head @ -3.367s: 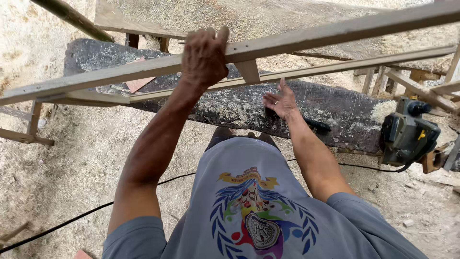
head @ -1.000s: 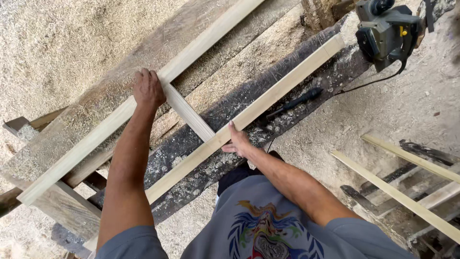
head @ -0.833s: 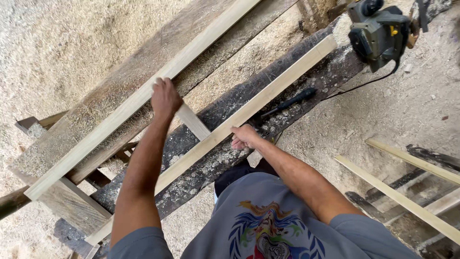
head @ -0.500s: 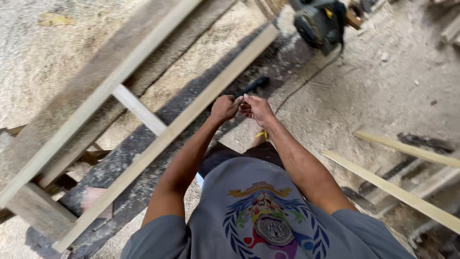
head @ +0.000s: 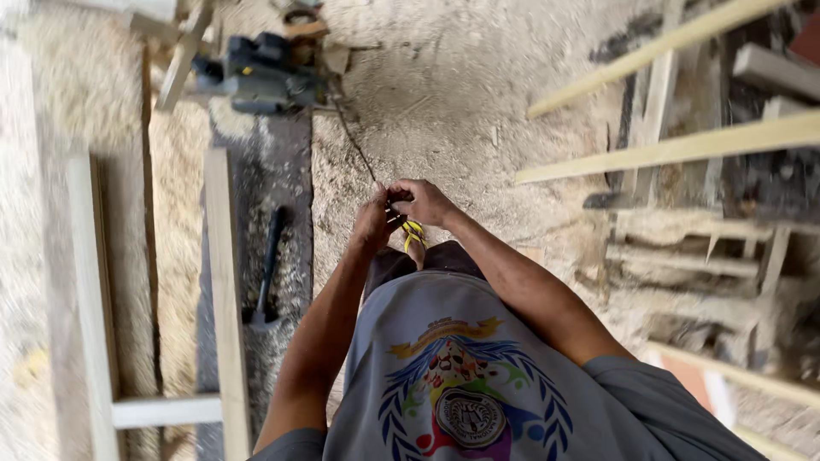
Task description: The person hammers nails into a light wooden frame resting on a dark work beam, repositioning the frame and driving nails at several points. They then pick up a tape measure to measure a wooden rail and a plywood panel, and mark the plywood with a pencil.
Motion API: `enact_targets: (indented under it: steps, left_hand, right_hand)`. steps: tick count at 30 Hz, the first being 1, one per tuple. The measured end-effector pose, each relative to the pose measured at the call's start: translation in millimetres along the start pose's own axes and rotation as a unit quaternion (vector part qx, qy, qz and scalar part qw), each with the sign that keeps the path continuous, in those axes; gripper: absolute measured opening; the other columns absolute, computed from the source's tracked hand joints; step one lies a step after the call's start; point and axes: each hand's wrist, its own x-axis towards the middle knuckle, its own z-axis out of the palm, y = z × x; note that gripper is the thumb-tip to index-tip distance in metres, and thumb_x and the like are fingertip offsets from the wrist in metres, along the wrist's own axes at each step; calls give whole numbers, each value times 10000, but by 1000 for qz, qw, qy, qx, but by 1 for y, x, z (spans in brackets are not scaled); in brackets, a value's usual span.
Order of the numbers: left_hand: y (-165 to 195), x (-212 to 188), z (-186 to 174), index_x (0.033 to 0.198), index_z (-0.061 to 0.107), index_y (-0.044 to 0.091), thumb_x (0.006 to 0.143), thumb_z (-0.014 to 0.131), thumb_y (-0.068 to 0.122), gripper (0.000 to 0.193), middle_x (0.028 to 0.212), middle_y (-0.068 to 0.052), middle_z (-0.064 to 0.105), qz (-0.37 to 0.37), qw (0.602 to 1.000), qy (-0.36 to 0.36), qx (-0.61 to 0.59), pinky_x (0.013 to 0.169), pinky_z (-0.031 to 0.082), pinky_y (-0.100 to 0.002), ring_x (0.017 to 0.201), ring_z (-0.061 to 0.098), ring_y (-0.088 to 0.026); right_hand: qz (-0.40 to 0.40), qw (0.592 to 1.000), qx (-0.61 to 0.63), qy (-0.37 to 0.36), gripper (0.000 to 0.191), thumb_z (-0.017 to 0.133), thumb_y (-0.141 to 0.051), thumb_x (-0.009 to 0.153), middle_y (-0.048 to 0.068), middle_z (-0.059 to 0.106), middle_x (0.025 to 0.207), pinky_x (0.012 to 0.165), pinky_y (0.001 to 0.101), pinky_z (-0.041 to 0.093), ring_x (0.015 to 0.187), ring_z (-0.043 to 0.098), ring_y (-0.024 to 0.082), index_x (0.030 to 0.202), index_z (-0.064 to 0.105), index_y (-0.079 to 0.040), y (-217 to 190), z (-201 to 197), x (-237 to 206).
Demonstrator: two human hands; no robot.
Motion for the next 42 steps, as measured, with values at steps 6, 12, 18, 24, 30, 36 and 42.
enact_targets:
  steps: [6,12,18,24,30,36,42]
  left_hand:
    - [-13,30,76,1362,641,126,1076,363,474,530,1230,-97,667,-88,981,-135,103,899,536,-433,1109,618,-245]
    - [-63,63,154,1396,584,101,1055,397,526,576,1341,-123,624,-155,924,-214,275,1051,509,-455,1264,585,-306]
    - [-107,81,201,1299,665,53,1053,432,528,584,1259,-115,651,-191,859,-285,380,986,493,-412,1127,591,-264]
    - [-156,101,289,1162,709,55,1056,531,450,446,1016,-53,659,-166,860,-297,381,869,532,-370,903,609,-177]
    - [-239,113,454,1123,705,72,1030,545,412,387,959,-37,709,-133,817,-359,431,763,585,-286,822,654,-133]
    - [-320,116,633,1084,680,54,1022,601,361,322,856,-25,663,-159,838,-378,361,652,545,-298,703,623,-123]
    - [-361,157,742,874,609,69,1095,546,316,338,697,-8,502,-121,855,-415,287,557,492,-316,575,494,-127]
  right_hand:
    - [144,951,-80,261,383,762,-117,825,141,763,1080,879,407,601,992,738,281,1198,704,-53,32,-28,-60]
    - [159,885,50,435,180,587,-186,1035,120,739,1032,755,374,660,881,749,230,1113,669,-46,81,-73,-124]
    - [268,727,153,613,196,516,-217,1079,88,722,990,521,288,569,659,656,148,1093,654,-77,123,-124,-214]
    - [292,649,132,690,230,506,-29,1006,92,701,1062,452,237,521,631,627,89,1180,644,-87,167,-221,-330]
    - [274,584,71,760,101,576,-120,1070,83,732,987,615,280,592,703,712,111,1113,660,-86,205,-363,-428]
    - [290,517,-281,755,127,703,0,948,96,725,985,761,485,513,923,608,260,1005,732,-109,240,-479,-522]
    - [325,574,-110,743,72,620,-121,1040,50,693,1032,871,411,566,927,665,205,1049,691,-128,277,-587,-588]
